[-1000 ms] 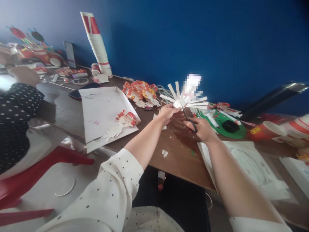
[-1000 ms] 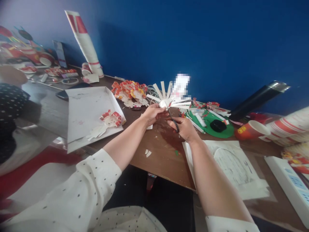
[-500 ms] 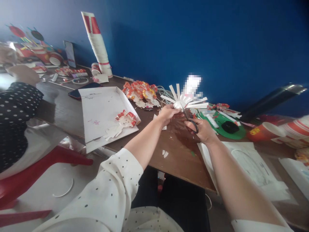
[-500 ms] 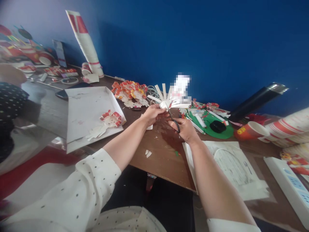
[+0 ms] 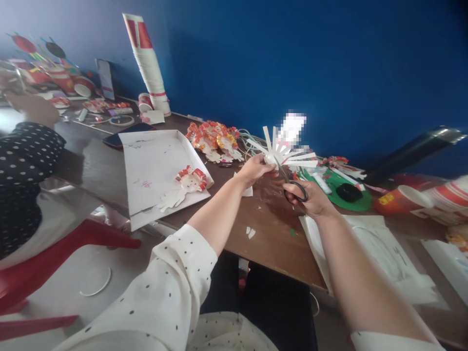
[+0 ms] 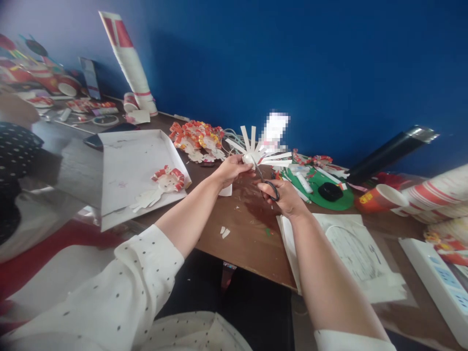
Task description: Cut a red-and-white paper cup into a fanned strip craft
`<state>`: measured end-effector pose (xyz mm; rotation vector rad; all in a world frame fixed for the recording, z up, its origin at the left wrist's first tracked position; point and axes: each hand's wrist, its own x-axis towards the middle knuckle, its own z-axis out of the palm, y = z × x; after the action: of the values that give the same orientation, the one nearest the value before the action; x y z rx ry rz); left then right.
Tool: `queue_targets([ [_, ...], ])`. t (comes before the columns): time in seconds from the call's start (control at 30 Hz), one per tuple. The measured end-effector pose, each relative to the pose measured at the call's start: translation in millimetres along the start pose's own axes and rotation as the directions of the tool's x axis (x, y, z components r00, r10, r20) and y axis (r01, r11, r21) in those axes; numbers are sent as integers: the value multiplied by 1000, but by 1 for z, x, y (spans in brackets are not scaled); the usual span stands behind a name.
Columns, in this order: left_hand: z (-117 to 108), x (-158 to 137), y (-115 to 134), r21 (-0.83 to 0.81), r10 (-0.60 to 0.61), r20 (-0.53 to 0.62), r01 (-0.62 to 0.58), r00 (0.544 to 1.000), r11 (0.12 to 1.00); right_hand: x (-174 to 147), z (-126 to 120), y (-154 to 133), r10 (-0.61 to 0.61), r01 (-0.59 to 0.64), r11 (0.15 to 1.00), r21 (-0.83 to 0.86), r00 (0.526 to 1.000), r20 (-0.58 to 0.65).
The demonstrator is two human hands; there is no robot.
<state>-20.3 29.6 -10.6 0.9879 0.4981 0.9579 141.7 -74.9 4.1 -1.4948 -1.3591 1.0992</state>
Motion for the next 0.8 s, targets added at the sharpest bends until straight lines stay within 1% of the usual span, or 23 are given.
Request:
queue_targets([
  [0.1,4,-1,-2,-33,-41,-44,40,998,999,1,4,-1,-4,2,998,-63,1000,-25],
  [0.17,6,-2,-3,-54,-71,-71,67,995,996,1,7,-4,-29,22,992,-127,998,-51],
  [0.23,9,-2,-5,-72,-80,-88,74,993,995,1,9,-6,-51,38,987,-158,996,-76],
  [0.37,10,-2,-5,-100,-75,-98,65,992,993,0,10,-6,-57,41,987,-154,993,-102],
  [0.47,8,-1,-5,-102,-75,-74,67,994,993,0,8,-4,-48,34,990,-136,994,-93],
  [0.53,7,-1,-5,-84,-72,-67,66,995,994,0,7,-3,-30,19,992,-125,996,-89],
  [0.67,5,0,-4,2,-62,-62,62,996,998,0,5,-3,11,-20,993,-113,997,-80],
  [0.8,0,2,-4,90,-15,-10,16,1000,996,1,4,-4,3,-13,994,-108,996,-89],
])
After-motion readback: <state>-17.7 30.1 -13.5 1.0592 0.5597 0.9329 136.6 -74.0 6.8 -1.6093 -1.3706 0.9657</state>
